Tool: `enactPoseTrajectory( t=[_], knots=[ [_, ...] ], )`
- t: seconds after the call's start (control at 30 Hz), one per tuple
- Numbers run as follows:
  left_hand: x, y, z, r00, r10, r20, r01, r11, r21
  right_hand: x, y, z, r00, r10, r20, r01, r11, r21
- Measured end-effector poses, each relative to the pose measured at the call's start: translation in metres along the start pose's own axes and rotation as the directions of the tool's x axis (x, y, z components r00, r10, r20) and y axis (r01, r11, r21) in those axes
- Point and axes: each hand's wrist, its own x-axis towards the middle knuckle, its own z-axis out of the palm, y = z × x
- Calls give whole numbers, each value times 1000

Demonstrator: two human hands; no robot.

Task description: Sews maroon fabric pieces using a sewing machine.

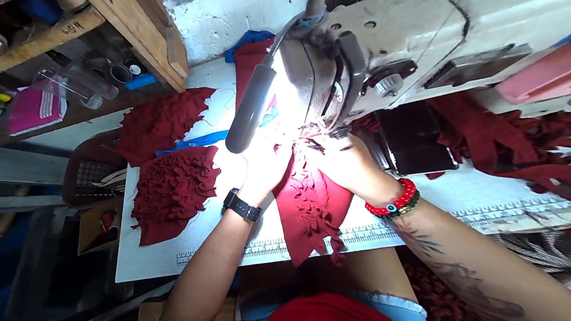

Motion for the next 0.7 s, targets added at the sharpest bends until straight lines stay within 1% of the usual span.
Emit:
enactPoseTrajectory(
  t=[0.13,0.23,0.33,0.53,0.7],
  knots=[
    [0,-1,2,1000,-3,-1,3,1000,26,0,3,2,1000,-28,-11,28,999,42],
    [1,1,1,1000,-20,20,18,998,55,1,2,1,999,-37,-19,38,999,18],
    [2,0,4,1000,13,-25,-11,998,56,1,3,2,998,-50,-33,51,999,14],
    [1,-1,6,1000,0,-8,1,998,63,0,2,-1,1000,-19,0,19,999,46],
    [1,-4,9,1000,19,-24,-17,998,56,1,4,0,999,-40,-11,40,999,28]
  ],
)
